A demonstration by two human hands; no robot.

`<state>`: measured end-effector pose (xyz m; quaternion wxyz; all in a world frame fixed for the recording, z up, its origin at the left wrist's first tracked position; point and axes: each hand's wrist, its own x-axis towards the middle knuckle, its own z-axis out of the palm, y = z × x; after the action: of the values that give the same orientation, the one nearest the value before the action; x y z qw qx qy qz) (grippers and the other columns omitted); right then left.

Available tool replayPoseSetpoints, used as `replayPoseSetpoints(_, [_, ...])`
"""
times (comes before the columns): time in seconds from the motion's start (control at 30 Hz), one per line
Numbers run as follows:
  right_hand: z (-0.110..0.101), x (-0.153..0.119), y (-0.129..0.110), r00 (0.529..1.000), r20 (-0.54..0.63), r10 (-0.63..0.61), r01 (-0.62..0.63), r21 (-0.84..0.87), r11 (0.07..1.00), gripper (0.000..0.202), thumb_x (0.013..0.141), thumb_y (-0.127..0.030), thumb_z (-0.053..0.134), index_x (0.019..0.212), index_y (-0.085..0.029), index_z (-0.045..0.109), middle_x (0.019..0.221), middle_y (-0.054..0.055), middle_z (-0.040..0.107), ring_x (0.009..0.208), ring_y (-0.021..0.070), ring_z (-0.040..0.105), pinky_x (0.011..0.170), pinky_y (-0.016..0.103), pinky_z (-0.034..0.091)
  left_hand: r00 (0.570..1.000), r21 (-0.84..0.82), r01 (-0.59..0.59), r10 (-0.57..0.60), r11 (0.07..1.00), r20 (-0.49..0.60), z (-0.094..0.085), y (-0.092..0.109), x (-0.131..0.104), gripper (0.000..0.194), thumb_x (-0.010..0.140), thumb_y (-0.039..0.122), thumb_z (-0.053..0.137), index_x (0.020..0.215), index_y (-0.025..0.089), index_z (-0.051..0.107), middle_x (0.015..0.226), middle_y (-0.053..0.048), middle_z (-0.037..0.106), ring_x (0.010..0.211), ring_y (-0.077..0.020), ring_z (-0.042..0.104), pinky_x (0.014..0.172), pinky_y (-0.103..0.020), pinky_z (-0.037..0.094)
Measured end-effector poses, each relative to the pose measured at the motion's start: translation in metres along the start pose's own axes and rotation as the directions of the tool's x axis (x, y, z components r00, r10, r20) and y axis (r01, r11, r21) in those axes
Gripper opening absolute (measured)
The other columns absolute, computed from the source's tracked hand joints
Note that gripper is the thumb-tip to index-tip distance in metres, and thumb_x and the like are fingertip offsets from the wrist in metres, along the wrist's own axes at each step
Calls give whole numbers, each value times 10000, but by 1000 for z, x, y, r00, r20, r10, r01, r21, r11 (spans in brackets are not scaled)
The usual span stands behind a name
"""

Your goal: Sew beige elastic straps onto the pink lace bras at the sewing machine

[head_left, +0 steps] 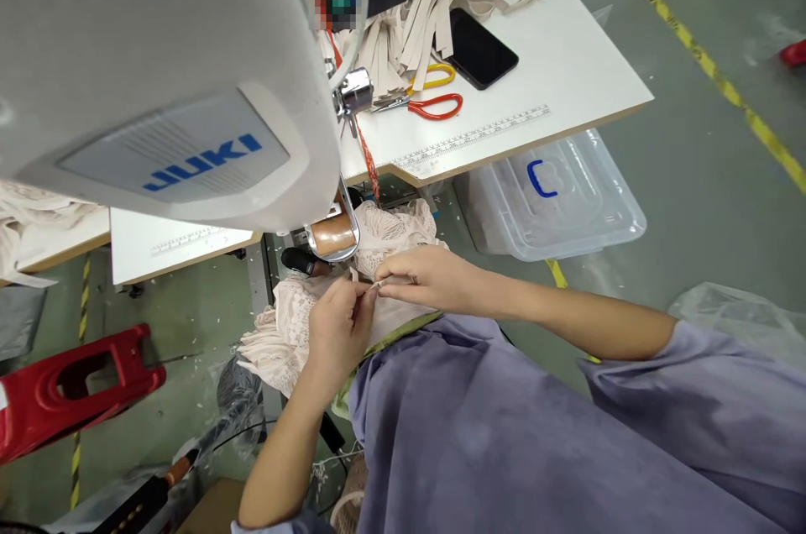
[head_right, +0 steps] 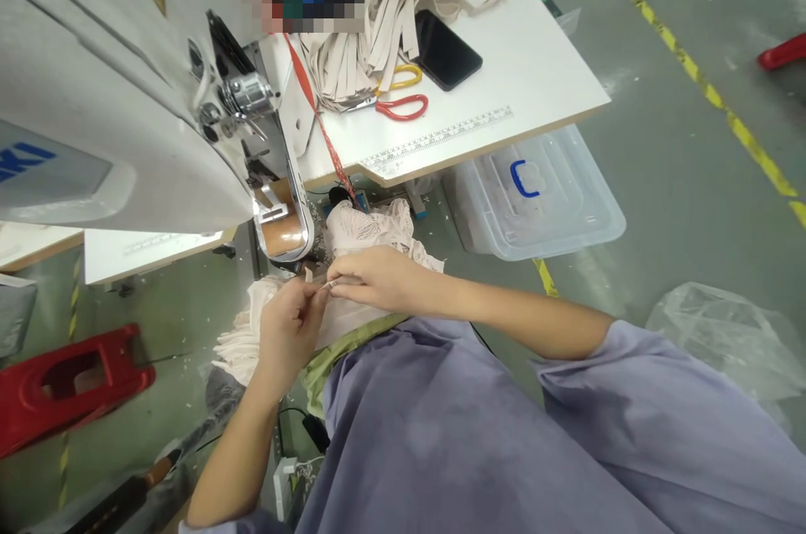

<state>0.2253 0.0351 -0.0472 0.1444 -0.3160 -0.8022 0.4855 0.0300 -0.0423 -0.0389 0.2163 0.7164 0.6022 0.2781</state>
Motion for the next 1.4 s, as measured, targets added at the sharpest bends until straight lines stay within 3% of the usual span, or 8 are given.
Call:
replayPoseSetpoints(0.13, [-1,5,0,993,-73,92,-76,200,977,182,903,-343,635,899,-187,728,846,17,695,797,150,604,722,257,399,1000,-11,11,-10,1000,7,-3,-4,0,201,990,259,542,849,185,665,737,-10,668,657,-126,618,613,-234,464])
replayPoseSetpoints(0.27, [-7,7,4,964,-117,240,-174,406,897,290,880,-437,647,892,-159,728,793,15,664,720,142,569,665,259,405,997,-123,29,-21,992,68,-15,-9,0,208,1014,236,496,1111,201,677,1020,-62,763,876,-158,712,737,-255,532])
replayPoseSetpoints(0.4, [-8,10,4,998,2,-66,62,307,950,222,883,-374,669,882,-164,742,918,49,670,808,146,598,745,271,448,996,-197,34,-16,980,92,-28,-6,-2,174,1001,214,521,1151,216,609,973,-25,752,788,-118,699,676,-213,514])
replayPoseSetpoints(0.5, [-3,12,-1,944,90,-316,293,208,933,137,915,-273,642,918,-173,734,1100,90,658,966,155,619,849,275,466,992,-156,20,0,988,125,-34,-1,0,109,986,196,539,1080,217,591,813,22,710,657,-93,646,606,-194,471])
replayPoseSetpoints(0.7, [2,11,-8,876,85,-475,478,-8,878,152,951,-184,526,892,-166,665,853,48,654,790,138,587,714,249,442,991,-117,-84,95,990,91,-40,2,6,86,955,163,594,973,211,663,951,-29,718,857,-133,676,735,-241,516])
replayPoseSetpoints(1.0, [13,4,-9,825,64,-562,551,-318,771,220,965,-160,453,851,-153,640,826,61,663,770,162,579,672,278,427,963,13,38,-40,999,265,-51,14,11,108,904,117,627,911,213,676,869,0,728,773,-148,665,671,-258,487])
replayPoseSetpoints(1.27, [25,9,1,858,36,-513,482,-404,777,251,965,-184,445,780,-163,613,751,49,621,691,161,530,618,294,361,813,82,242,-248,967,527,-46,9,34,136,901,149,528,780,210,547,787,-6,631,718,-168,567,651,-288,419])
replayPoseSetpoints(1.4, [22,7,-5,899,-131,-418,404,-122,907,203,944,-193,475,802,-181,620,738,21,602,687,134,533,640,256,391,913,-290,309,-198,905,357,-30,-1,26,47,859,220,581,829,208,547,920,-37,635,850,-171,594,748,-287,484])
